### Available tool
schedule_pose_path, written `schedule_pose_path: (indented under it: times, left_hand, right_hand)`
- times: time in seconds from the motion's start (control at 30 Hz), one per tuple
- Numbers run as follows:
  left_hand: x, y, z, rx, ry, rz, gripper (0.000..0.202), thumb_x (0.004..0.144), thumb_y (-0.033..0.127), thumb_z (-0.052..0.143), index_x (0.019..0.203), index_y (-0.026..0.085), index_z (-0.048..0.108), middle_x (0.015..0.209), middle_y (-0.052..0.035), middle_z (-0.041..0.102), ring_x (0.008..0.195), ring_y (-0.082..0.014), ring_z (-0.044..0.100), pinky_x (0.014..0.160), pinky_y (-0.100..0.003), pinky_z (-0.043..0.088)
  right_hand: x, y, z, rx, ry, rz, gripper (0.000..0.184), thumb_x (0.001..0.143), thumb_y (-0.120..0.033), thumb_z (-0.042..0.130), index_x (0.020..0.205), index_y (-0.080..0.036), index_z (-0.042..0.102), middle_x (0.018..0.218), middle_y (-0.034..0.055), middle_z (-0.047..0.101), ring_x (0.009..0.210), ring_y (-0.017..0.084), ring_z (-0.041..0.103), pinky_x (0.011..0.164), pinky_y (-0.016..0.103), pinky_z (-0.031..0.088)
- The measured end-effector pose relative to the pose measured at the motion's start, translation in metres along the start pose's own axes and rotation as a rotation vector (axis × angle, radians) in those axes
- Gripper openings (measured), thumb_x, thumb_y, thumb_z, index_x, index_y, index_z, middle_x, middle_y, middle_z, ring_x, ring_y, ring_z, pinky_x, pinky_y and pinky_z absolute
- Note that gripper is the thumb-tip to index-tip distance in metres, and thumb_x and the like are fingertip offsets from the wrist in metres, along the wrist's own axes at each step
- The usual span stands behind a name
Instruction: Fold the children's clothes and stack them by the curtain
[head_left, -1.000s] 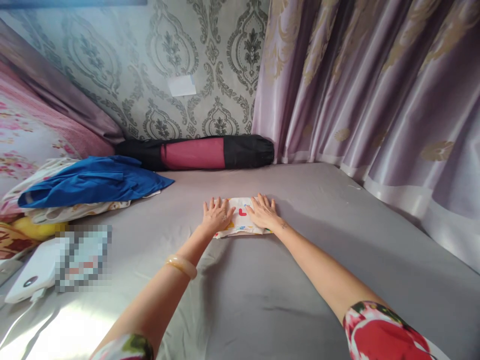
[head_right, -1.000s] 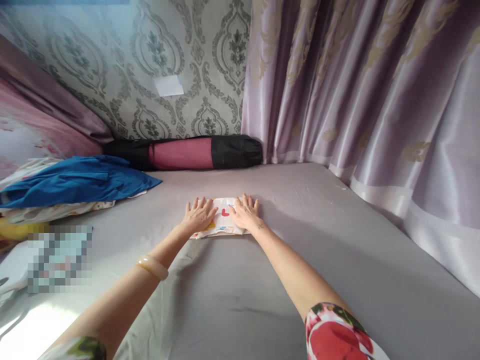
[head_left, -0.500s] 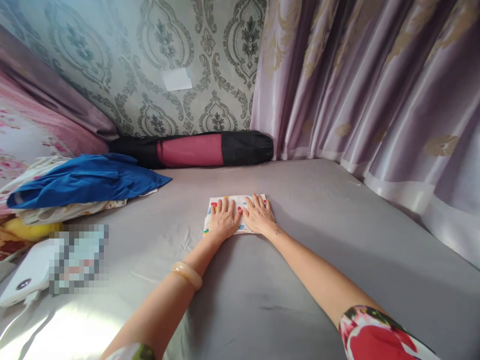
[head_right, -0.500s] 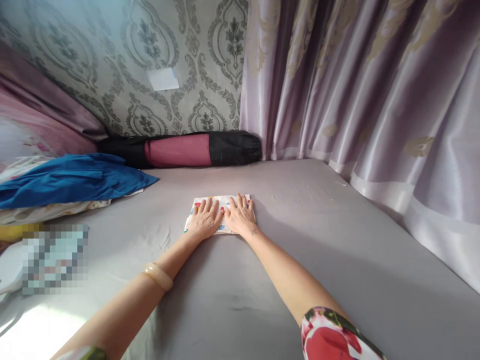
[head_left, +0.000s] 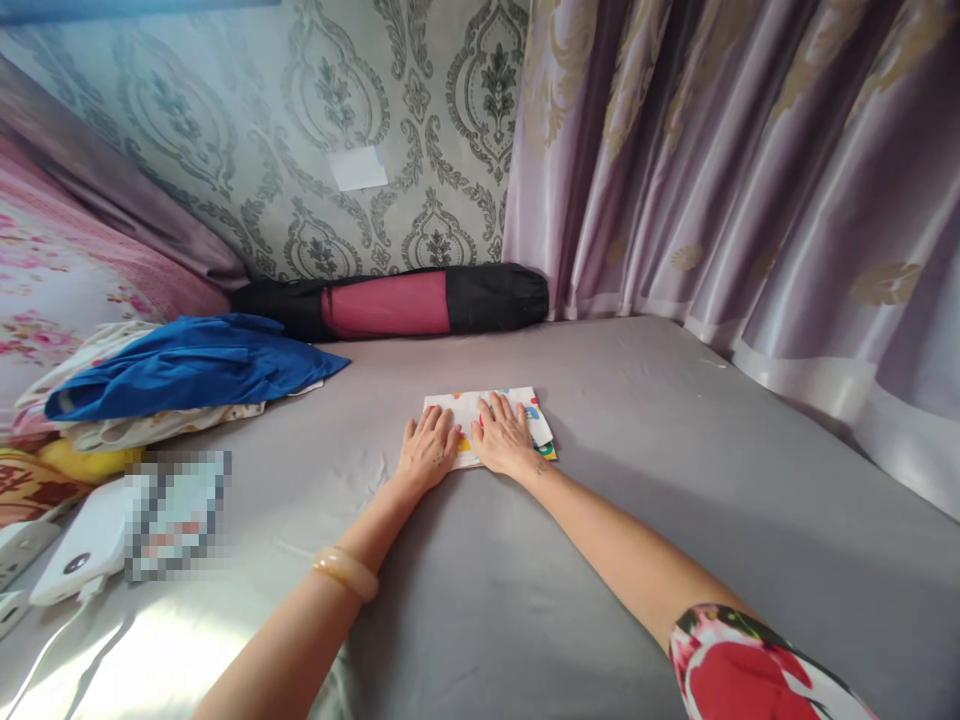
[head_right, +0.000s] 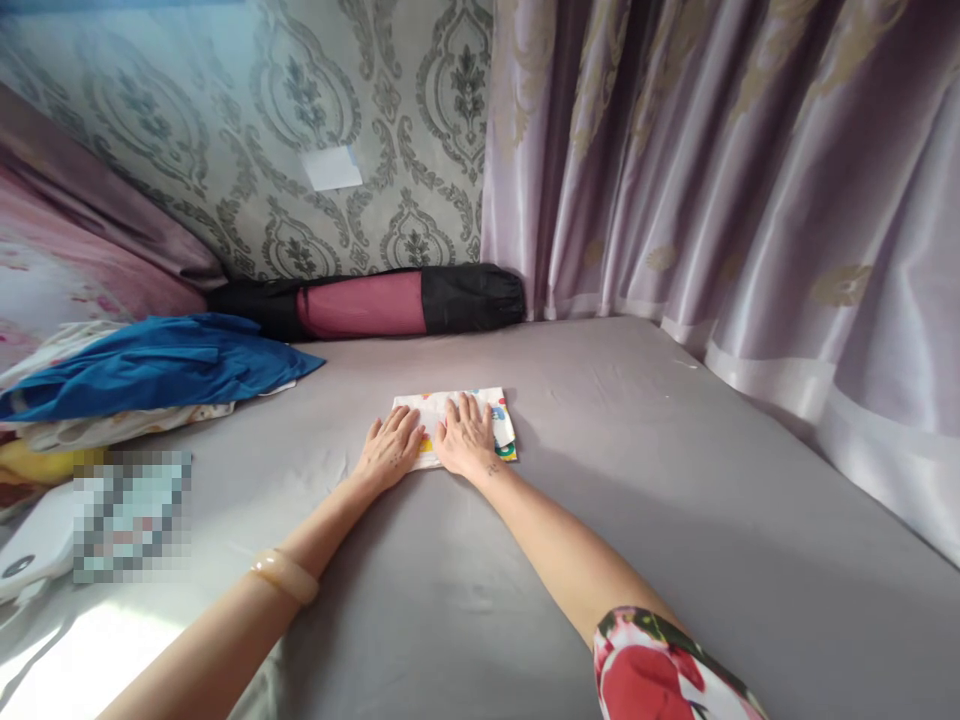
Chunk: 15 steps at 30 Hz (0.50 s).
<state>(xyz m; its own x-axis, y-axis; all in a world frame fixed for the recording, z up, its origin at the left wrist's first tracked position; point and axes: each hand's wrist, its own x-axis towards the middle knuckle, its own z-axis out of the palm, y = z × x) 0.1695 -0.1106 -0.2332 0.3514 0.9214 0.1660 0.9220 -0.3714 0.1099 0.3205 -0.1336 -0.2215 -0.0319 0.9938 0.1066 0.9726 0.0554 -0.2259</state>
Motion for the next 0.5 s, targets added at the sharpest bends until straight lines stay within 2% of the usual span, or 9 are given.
schedule_pose_path:
  times: [0.23,0.4,0.5]
  left_hand:
    - [-0.004,-0.008,0.006,-0.118,0.046,-0.037,0.043,0.100,0.037,0.029,0.135,0.021,0.046,0.148,-0.0078,0.045,0.141,-0.0184,0.033,0.116,-0.038,0.027]
    - [-0.003,-0.015,0.011,-0.274,0.203,-0.074,0.034,0.097,0.032,0.037,0.126,0.022,0.053,0.135,-0.0083,0.057,0.132,-0.0207,0.046,0.110,-0.038,0.036]
    - [-0.003,-0.020,0.015,-0.358,0.292,-0.081,0.029,0.095,0.029,0.041,0.118,0.021,0.057,0.125,-0.0094,0.063,0.121,-0.0223,0.055,0.104,-0.039,0.041]
  right_hand:
    - [0.001,0.002,0.000,-0.011,-0.027,0.010,0.057,0.098,-0.037,0.027,0.149,-0.013,0.032,0.158,0.0151,0.024,0.145,0.028,0.019,0.116,0.052,0.011]
    - [0.012,-0.007,-0.005,0.006,-0.040,0.037,0.056,0.096,-0.033,0.032,0.146,-0.010,0.037,0.156,0.0171,0.029,0.144,0.029,0.021,0.115,0.054,0.012]
    - [0.019,-0.014,-0.002,0.027,-0.002,-0.009,0.056,0.097,-0.032,0.028,0.147,-0.007,0.034,0.157,0.0171,0.027,0.145,0.028,0.019,0.116,0.052,0.010]
